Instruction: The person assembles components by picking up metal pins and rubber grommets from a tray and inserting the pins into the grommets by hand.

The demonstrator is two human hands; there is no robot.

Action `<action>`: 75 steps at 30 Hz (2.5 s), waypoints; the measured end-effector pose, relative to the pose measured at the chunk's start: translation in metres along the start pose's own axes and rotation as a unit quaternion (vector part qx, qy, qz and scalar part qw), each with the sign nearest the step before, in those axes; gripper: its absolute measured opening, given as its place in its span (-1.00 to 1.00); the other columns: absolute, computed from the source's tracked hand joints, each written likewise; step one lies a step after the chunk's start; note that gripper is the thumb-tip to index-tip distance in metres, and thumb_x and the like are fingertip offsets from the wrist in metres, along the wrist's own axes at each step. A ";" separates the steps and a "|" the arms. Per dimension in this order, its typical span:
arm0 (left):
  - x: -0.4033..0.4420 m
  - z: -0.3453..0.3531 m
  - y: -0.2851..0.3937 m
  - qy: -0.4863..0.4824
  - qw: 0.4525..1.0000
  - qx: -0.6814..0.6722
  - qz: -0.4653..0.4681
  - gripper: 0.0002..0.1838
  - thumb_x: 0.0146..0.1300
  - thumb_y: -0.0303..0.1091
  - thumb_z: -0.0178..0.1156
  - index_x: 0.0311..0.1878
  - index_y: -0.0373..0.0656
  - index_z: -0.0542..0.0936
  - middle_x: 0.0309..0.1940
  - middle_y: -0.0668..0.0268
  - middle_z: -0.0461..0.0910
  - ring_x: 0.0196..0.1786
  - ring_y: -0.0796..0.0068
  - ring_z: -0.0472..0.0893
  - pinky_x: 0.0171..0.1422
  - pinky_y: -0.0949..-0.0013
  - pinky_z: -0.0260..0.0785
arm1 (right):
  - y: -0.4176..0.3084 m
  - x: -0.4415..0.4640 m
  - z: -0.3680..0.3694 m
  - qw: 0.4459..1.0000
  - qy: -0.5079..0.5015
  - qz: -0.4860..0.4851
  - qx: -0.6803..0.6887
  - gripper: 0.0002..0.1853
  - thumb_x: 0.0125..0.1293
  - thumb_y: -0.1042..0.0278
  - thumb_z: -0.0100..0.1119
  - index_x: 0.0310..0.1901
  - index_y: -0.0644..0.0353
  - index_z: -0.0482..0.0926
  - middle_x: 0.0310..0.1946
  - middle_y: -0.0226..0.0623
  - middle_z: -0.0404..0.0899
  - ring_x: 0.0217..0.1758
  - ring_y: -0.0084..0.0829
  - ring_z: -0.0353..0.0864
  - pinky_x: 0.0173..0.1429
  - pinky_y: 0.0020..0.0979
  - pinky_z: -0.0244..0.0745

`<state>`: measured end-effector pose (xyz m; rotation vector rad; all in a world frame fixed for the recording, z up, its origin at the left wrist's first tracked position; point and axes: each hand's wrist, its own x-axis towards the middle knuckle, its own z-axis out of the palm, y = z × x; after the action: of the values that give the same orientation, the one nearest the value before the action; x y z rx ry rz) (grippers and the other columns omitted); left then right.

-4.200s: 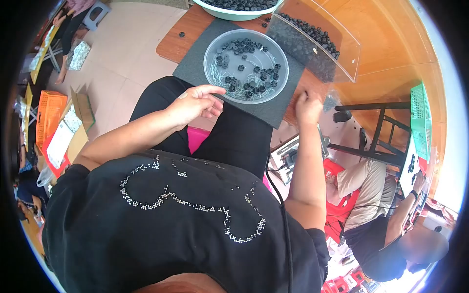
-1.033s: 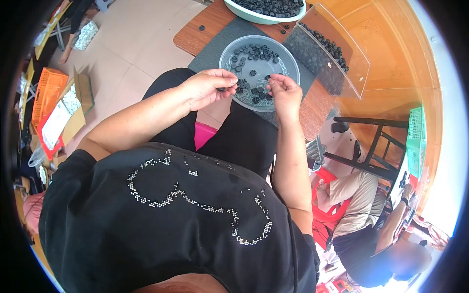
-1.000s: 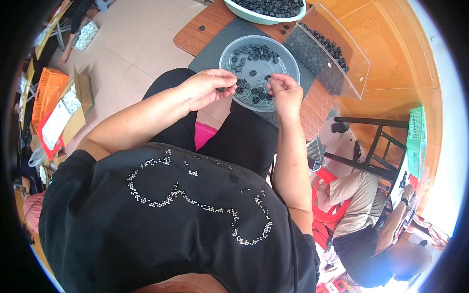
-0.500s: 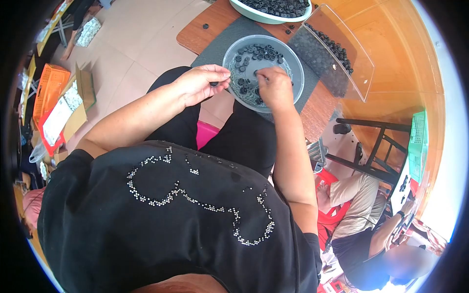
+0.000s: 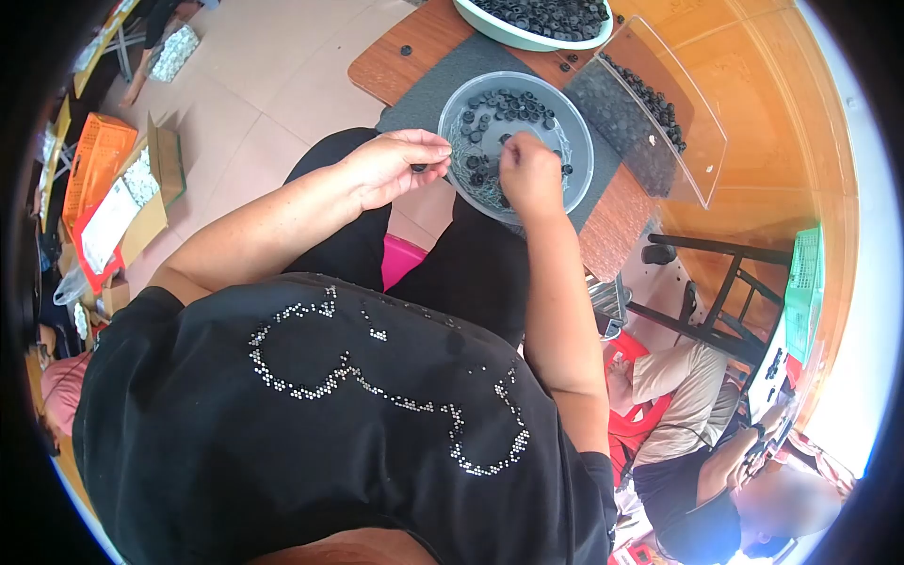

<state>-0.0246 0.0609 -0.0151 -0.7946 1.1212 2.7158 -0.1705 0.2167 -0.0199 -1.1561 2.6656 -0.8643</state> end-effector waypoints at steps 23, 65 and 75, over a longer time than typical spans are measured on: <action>-0.040 0.052 -0.007 -0.175 0.981 -0.068 -0.049 -0.82 0.25 -0.33 0.18 -0.12 -0.14 0.51 -0.30 0.39 0.57 -0.27 0.63 0.56 -0.16 0.57 0.45 | -0.067 -0.083 -0.055 0.913 0.085 0.041 0.396 -0.81 0.21 0.62 0.09 -0.15 0.28 0.59 -0.34 -0.24 0.64 -0.33 -0.55 0.59 -0.23 -0.53 0.49; -0.054 0.063 -0.025 -0.191 0.971 -0.135 -0.051 -0.82 0.32 -0.22 0.09 -0.17 -0.11 0.51 -0.18 0.35 0.51 -0.14 0.60 0.49 -0.01 0.53 0.38 | -0.076 -0.108 -0.049 0.866 0.113 -0.034 0.487 -0.70 0.16 0.64 0.20 -0.04 0.29 0.51 -0.35 -0.36 0.52 -0.35 -0.62 0.51 -0.30 -0.64 0.41; -0.056 0.071 -0.031 -0.173 0.964 -0.182 -0.082 -0.78 0.35 -0.27 0.00 -0.04 -0.16 0.45 -0.06 0.32 0.50 0.09 0.48 0.46 0.28 0.27 0.22 | -0.062 -0.104 -0.033 0.937 0.195 -0.098 0.273 -0.80 0.04 0.63 0.27 -0.25 0.27 0.56 -0.27 -0.30 0.55 -0.18 -0.53 0.52 -0.18 -0.52 0.45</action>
<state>0.0016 0.1375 0.0349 -0.3943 0.4709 2.8021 -0.0683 0.2705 0.0291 -1.2045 2.3202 -1.8939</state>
